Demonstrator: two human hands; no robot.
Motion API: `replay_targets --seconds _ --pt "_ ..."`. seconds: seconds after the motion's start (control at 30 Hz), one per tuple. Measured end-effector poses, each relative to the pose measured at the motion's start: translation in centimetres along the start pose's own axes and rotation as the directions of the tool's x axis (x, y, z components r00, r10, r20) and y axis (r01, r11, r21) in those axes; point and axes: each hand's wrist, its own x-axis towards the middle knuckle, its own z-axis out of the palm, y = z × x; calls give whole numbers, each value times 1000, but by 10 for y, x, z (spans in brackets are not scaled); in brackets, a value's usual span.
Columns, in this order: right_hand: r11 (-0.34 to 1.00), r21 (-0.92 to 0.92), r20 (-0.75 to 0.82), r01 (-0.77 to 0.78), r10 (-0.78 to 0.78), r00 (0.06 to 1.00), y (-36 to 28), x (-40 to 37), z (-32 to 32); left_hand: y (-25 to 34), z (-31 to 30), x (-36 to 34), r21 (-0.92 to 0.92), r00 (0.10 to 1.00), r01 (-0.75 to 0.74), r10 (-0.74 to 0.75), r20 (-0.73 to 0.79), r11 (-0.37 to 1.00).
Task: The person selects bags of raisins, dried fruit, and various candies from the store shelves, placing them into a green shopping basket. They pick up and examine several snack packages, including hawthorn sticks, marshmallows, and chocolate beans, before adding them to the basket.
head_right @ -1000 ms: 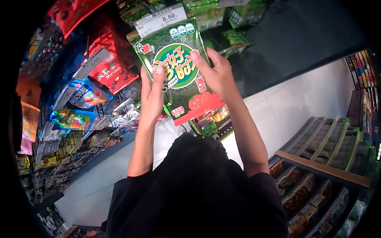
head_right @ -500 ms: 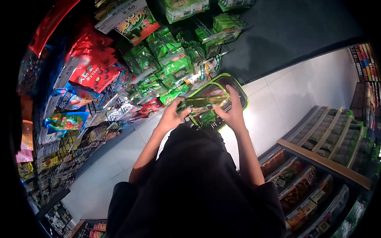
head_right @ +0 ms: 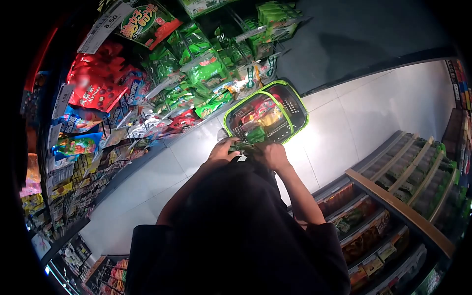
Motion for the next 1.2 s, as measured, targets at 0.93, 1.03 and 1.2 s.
replay_targets --seconds 0.93,1.03,1.2 --pt "890 -456 37 -18 39 999 146 136 219 -84 134 -234 -109 496 858 -865 -69 501" --pt "953 -295 443 -73 204 873 127 113 201 -81 123 -222 -29 512 854 -849 -128 519" --pt "996 65 453 -59 23 891 168 43 257 -114 114 -217 378 740 606 -670 56 700"
